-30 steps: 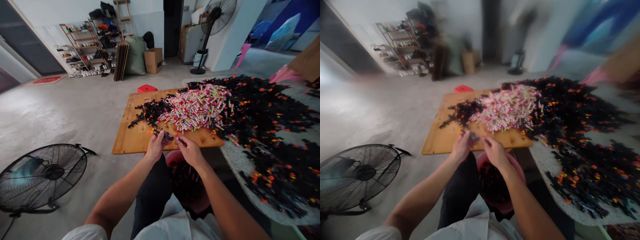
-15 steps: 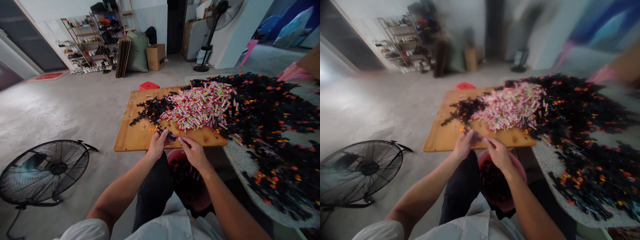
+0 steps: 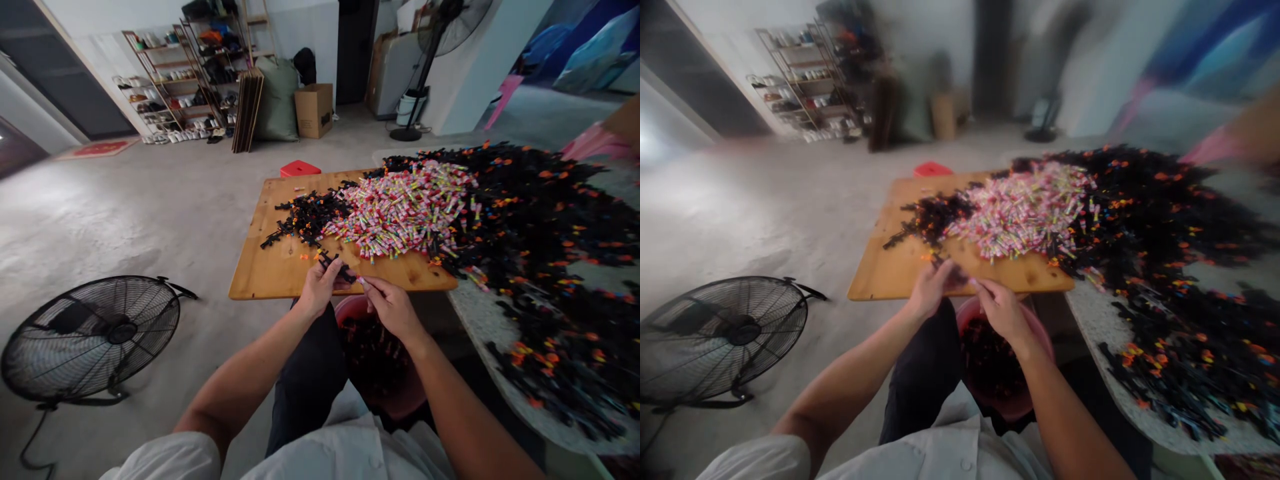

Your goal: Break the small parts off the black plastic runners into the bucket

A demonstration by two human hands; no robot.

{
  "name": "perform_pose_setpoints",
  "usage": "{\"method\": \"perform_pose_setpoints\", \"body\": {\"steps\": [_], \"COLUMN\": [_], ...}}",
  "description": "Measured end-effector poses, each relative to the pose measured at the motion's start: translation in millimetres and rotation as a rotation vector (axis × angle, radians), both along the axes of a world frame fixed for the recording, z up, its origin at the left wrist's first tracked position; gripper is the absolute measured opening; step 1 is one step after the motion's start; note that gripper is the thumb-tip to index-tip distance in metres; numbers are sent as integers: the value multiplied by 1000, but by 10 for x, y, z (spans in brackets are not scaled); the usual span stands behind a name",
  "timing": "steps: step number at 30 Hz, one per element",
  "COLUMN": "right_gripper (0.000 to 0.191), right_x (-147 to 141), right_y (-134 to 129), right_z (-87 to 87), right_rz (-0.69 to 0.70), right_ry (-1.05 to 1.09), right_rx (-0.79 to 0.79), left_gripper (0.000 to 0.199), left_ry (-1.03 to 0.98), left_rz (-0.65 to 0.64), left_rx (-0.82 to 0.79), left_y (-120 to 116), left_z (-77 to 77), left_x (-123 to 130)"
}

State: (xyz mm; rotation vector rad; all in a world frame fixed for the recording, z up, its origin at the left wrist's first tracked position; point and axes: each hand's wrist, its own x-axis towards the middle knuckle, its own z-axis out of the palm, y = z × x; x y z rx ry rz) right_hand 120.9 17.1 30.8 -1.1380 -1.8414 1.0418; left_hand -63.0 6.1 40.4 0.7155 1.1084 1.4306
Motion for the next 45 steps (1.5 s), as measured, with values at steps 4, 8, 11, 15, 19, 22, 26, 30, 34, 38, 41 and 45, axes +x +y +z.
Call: {"method": "perform_pose_setpoints", "body": {"steps": [4, 8, 11, 15, 19, 22, 26, 30, 34, 38, 41, 45], "right_gripper": [38, 37, 38, 42, 43, 44, 44, 40, 35, 29, 25, 29], "right_x": [15, 35, 51, 56, 49, 139, 537, 952, 822, 263, -78, -206], "right_y": [25, 16, -20, -74, -87, -40, 57, 217, 582, 1018, 1213, 1287], "right_z": [24, 28, 20, 27, 64, 87, 67, -48, -162, -167, -171, -251], "right_rz": [61, 93, 72, 42, 68, 147, 309, 475, 139, -193, -239, -256], "right_ry": [-111, -210, -158, -64, -67, -129, -222, -465, -536, -674, -802, -881], "right_rx": [234, 270, 146, -18, -68, -172, -359, -411, -166, 127, 204, 195], "left_gripper": [45, 41, 40, 38, 40, 44, 43, 44, 31, 41, 36, 28], "left_ry": [38, 34, -10, -4, -32, -40, 304, 923, 1395, 1726, 1830, 1906], "left_rz": [61, 92, 106, 112, 132, 64, -339, -547, -83, -249, -369, -339], "left_rx": [-17, -70, -95, -95, -78, -93, -113, -174, -28, 301, 350, 311], "left_y": [-6, -17, -12, 26, 24, -59, -170, 15, 524, 1021, 1238, 1309], "left_z": [-48, -108, -123, -86, -85, -145, -203, -147, -124, -243, -358, -466], "left_x": [69, 147, 191, 242, 309, 271, -159, -914, -1485, -1616, -1533, -1444]}}
